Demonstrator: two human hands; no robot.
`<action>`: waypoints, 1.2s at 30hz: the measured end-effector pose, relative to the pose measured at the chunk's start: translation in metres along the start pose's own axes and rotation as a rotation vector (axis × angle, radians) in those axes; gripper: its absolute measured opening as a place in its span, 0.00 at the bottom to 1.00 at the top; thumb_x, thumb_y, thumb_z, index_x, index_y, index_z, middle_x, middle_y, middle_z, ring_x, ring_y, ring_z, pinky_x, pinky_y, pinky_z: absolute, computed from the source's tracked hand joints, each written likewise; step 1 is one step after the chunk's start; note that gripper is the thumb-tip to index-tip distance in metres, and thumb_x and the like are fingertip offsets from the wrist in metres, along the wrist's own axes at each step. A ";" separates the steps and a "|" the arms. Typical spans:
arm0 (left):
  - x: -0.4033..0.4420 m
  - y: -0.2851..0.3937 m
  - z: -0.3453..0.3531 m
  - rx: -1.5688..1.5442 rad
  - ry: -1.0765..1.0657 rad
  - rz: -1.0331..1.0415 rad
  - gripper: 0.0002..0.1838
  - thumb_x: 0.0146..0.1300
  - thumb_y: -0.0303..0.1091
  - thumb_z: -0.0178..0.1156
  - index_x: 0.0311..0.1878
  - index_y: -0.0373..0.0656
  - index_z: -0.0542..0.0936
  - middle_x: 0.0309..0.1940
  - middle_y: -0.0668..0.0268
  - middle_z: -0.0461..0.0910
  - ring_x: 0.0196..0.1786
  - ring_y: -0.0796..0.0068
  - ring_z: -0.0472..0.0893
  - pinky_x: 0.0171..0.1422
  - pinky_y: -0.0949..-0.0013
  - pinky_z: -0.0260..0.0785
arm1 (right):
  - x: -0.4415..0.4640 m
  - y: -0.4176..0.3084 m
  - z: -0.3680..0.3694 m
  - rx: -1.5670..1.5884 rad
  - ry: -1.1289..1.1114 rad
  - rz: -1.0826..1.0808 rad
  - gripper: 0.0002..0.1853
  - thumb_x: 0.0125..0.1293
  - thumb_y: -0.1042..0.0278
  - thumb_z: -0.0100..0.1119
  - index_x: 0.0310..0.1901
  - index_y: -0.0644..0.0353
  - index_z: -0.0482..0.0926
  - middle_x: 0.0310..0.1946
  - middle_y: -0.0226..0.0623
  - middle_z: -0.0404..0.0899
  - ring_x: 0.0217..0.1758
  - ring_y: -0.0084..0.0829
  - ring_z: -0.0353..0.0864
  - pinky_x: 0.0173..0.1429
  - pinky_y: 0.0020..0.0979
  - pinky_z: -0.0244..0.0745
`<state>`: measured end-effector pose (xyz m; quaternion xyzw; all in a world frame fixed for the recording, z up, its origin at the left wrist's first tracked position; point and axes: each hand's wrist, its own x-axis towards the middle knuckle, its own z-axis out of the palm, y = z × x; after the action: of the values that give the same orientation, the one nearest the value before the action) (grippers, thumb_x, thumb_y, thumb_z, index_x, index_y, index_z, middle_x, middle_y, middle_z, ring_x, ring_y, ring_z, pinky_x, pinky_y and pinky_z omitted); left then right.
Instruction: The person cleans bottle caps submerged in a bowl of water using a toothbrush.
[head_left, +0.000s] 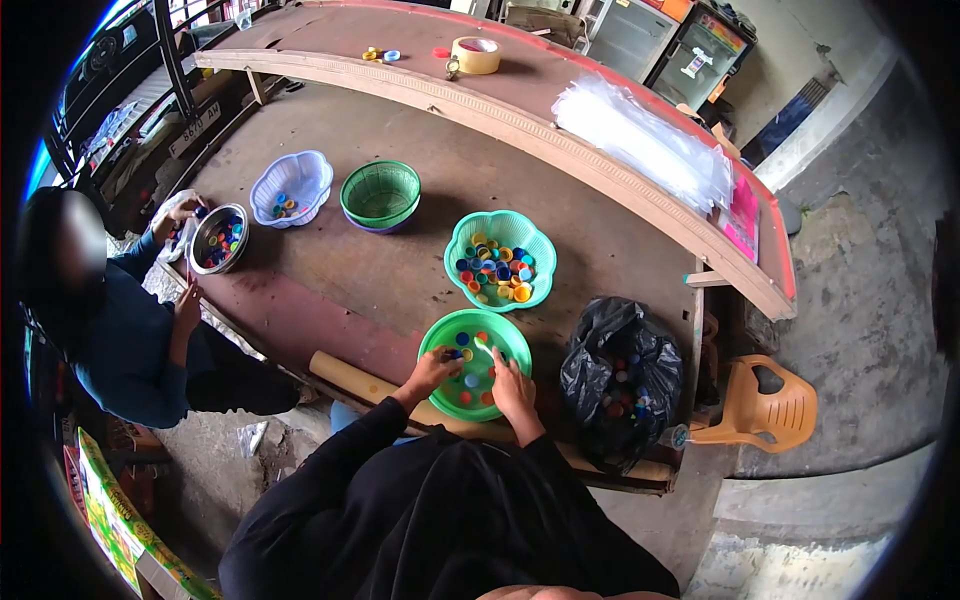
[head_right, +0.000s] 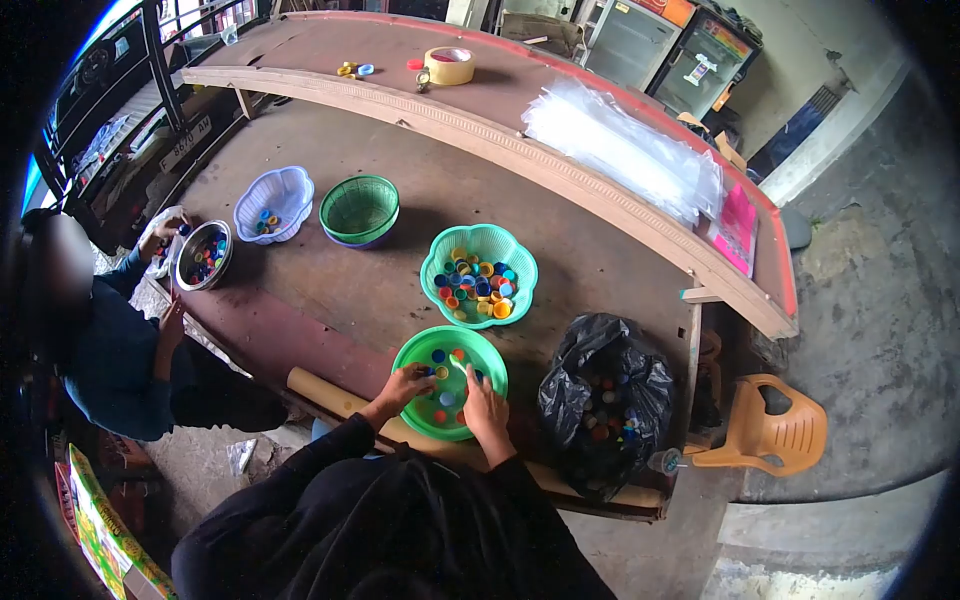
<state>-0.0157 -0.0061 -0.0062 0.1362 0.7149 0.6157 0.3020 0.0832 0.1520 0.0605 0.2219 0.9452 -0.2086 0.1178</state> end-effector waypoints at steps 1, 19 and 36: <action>0.000 -0.001 0.002 -0.307 -0.033 -0.103 0.19 0.56 0.34 0.61 0.47 0.32 0.71 0.35 0.58 0.78 0.41 0.68 0.80 0.47 0.67 0.72 | 0.006 0.004 0.008 -0.073 0.011 -0.050 0.23 0.64 0.66 0.42 0.62 0.45 0.64 0.45 0.44 0.74 0.45 0.47 0.76 0.45 0.46 0.72; -0.008 0.012 -0.004 -0.957 -0.241 -0.237 0.14 0.68 0.36 0.46 0.50 0.35 0.66 0.45 0.56 0.75 0.50 0.63 0.77 0.57 0.61 0.69 | -0.025 -0.012 0.013 0.108 0.075 -0.219 0.25 0.65 0.66 0.43 0.65 0.49 0.58 0.42 0.48 0.75 0.39 0.47 0.78 0.38 0.45 0.73; -0.002 -0.003 -0.005 -0.944 -0.072 -0.300 0.13 0.65 0.35 0.53 0.49 0.40 0.71 0.40 0.67 0.75 0.44 0.72 0.76 0.52 0.68 0.68 | -0.028 -0.013 0.008 0.136 0.009 -0.257 0.27 0.65 0.65 0.45 0.66 0.45 0.56 0.46 0.49 0.73 0.43 0.49 0.76 0.40 0.45 0.74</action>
<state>-0.0163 -0.0114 -0.0083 -0.0984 0.3588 0.8170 0.4405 0.1027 0.1269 0.0664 0.1073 0.9501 -0.2843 0.0705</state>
